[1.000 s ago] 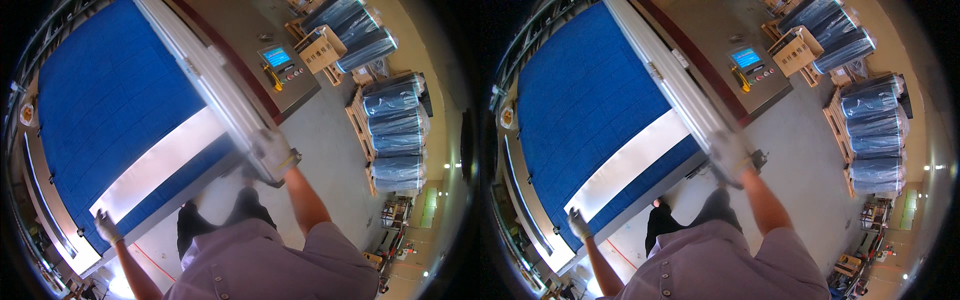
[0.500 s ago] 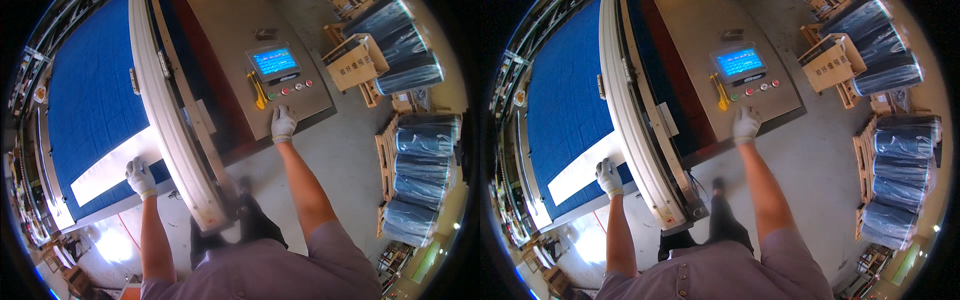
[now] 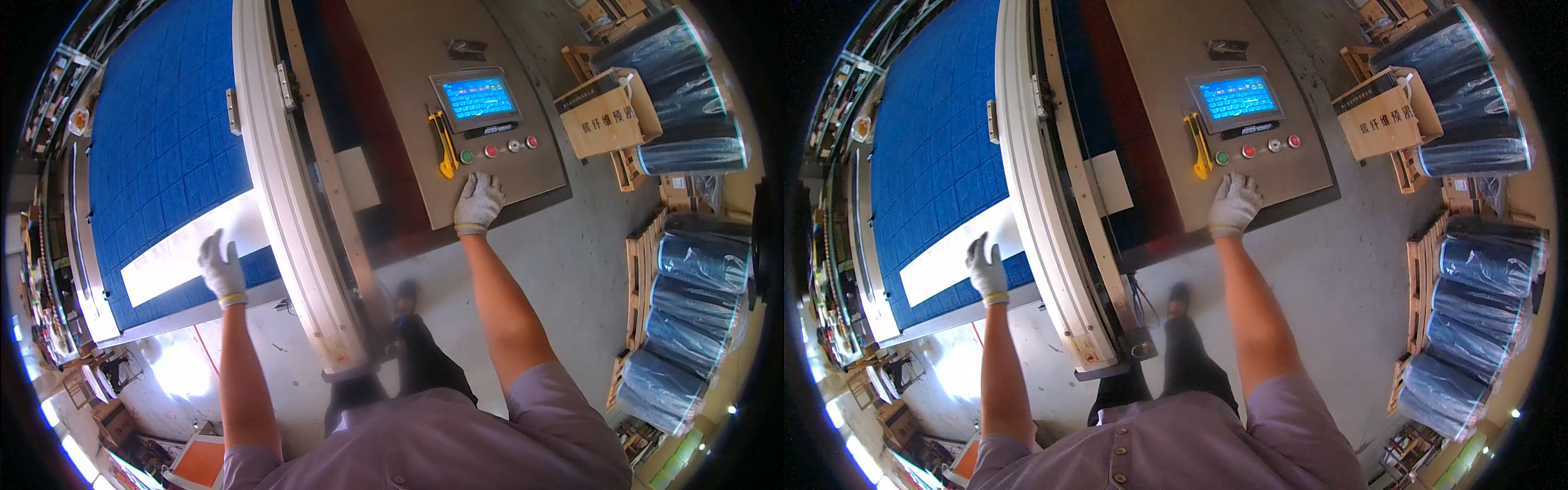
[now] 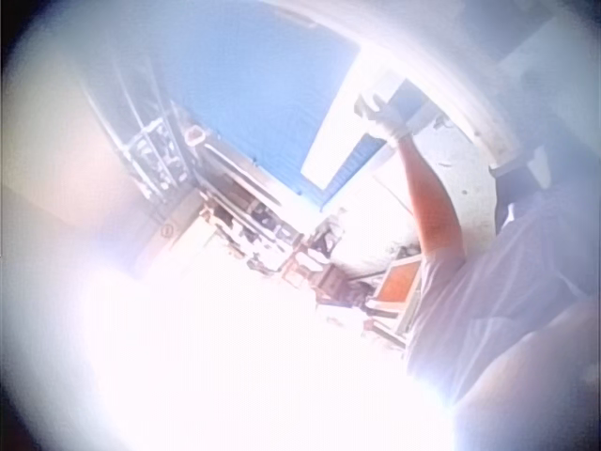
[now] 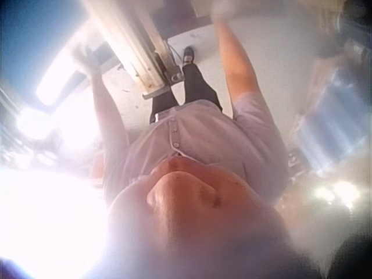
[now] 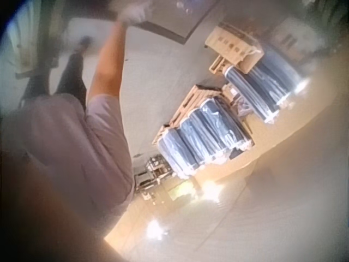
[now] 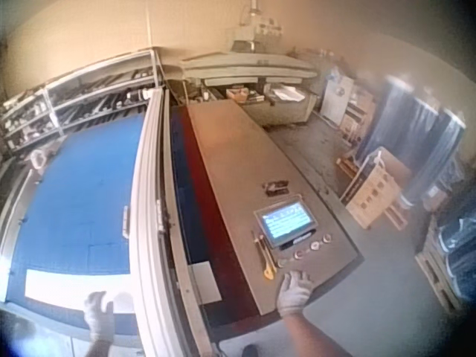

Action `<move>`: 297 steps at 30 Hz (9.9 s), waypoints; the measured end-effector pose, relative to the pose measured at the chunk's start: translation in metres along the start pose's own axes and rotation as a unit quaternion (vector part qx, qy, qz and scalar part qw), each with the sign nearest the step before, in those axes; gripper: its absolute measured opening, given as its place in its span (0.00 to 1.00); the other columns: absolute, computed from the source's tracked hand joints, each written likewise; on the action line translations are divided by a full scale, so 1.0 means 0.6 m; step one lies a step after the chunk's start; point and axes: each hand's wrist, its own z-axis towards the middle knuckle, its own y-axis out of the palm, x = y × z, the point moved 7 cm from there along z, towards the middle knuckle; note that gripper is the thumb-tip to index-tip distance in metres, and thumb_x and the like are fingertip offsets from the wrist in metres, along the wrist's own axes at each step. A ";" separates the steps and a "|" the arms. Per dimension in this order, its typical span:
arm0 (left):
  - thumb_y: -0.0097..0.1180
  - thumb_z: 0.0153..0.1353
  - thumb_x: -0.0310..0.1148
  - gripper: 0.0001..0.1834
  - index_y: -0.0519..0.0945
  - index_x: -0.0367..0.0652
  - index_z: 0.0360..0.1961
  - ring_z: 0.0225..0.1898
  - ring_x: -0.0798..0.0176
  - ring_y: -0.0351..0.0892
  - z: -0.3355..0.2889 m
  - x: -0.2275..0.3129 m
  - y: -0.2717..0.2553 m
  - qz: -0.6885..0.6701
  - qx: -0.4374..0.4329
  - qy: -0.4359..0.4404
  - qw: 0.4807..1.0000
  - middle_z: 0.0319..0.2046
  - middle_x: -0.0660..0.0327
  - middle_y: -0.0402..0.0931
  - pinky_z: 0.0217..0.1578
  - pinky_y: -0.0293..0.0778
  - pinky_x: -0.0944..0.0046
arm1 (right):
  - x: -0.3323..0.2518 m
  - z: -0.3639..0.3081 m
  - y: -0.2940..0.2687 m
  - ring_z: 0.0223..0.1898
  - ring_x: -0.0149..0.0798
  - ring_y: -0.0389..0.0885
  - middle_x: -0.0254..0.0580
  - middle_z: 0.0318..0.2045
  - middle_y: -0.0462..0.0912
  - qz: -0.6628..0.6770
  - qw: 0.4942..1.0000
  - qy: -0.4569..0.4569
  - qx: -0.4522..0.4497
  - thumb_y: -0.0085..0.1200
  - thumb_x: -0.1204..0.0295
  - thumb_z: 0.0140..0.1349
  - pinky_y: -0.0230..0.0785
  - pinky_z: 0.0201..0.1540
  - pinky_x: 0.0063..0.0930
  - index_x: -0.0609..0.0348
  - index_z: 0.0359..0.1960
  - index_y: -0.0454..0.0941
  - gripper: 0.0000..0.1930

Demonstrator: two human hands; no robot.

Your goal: The person operates an industrial sheet cutting machine, using a touch screen to set parameters and pressing buttons to initiate the cutting cycle. They position a white sheet on the cutting bed by hand and use a yellow utility knife to trim a section of the material.

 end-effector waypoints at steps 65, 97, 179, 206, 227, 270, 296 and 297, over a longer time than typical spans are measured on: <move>0.74 0.44 0.50 0.54 0.57 0.68 0.72 0.60 0.40 0.69 0.052 0.007 0.007 0.252 -0.303 -0.065 0.917 0.72 0.55 0.54 0.54 0.76 0.48 | -0.314 -0.067 0.046 0.54 0.44 0.73 0.41 0.64 0.70 -0.042 0.876 -0.394 -0.274 0.59 0.63 0.55 0.68 0.52 0.36 0.57 0.56 0.75 0.26; 0.74 0.44 0.32 0.57 0.52 0.61 0.74 0.66 0.41 0.58 0.046 -0.003 0.025 0.167 -0.294 -0.074 0.938 0.71 0.54 0.48 0.64 0.69 0.49 | -0.043 0.029 -0.003 0.50 0.54 0.76 0.47 0.49 0.79 0.105 0.986 -0.116 -0.065 0.46 0.74 0.65 0.66 0.51 0.48 0.54 0.54 0.74 0.16; 0.76 0.44 0.44 0.59 0.50 0.73 0.73 0.71 0.31 0.50 0.054 -0.018 0.026 0.222 -0.311 -0.088 0.920 0.74 0.53 0.45 0.62 0.70 0.43 | -0.050 0.032 0.007 0.50 0.55 0.74 0.45 0.55 0.74 0.022 0.986 -0.120 -0.110 0.51 0.78 0.57 0.67 0.53 0.47 0.50 0.56 0.73 0.23; 0.77 0.41 0.46 0.59 0.53 0.70 0.73 0.70 0.33 0.53 0.051 -0.017 0.018 0.215 -0.292 -0.084 0.928 0.73 0.53 0.49 0.61 0.72 0.44 | -0.321 -0.049 0.062 0.43 0.56 0.82 0.51 0.38 0.83 0.110 0.883 -0.191 -0.414 0.65 0.70 0.51 0.75 0.45 0.46 0.56 0.33 0.79 0.09; 0.76 0.42 0.49 0.58 0.53 0.72 0.73 0.70 0.31 0.52 0.050 -0.021 0.017 0.214 -0.296 -0.086 0.927 0.74 0.53 0.48 0.61 0.71 0.44 | -0.327 -0.048 0.063 0.43 0.54 0.83 0.51 0.38 0.84 0.086 0.883 -0.202 -0.416 0.67 0.66 0.50 0.76 0.45 0.46 0.54 0.36 0.79 0.13; 0.75 0.42 0.53 0.58 0.53 0.74 0.73 0.71 0.37 0.52 0.053 -0.028 0.013 0.236 -0.295 -0.083 0.922 0.74 0.55 0.48 0.61 0.71 0.43 | -0.364 -0.054 0.051 0.45 0.58 0.81 0.53 0.43 0.82 0.030 0.873 -0.236 -0.427 0.60 0.71 0.54 0.74 0.49 0.46 0.58 0.37 0.79 0.09; 0.70 0.51 0.45 0.47 0.58 0.71 0.71 0.69 0.39 0.55 0.058 -0.093 -0.005 0.151 -0.277 -0.069 0.947 0.73 0.59 0.50 0.59 0.70 0.40 | -0.545 -0.116 0.049 0.55 0.43 0.76 0.44 0.64 0.71 -0.224 0.778 -0.440 -0.388 0.49 0.72 0.63 0.69 0.53 0.37 0.56 0.64 0.69 0.26; 0.69 0.52 0.44 0.45 0.61 0.69 0.70 0.65 0.42 0.62 0.063 -0.115 -0.014 0.132 -0.252 -0.060 0.957 0.72 0.61 0.52 0.58 0.72 0.41 | -0.543 -0.115 0.050 0.55 0.43 0.76 0.45 0.62 0.72 -0.217 0.787 -0.432 -0.384 0.48 0.72 0.63 0.68 0.54 0.37 0.56 0.65 0.68 0.26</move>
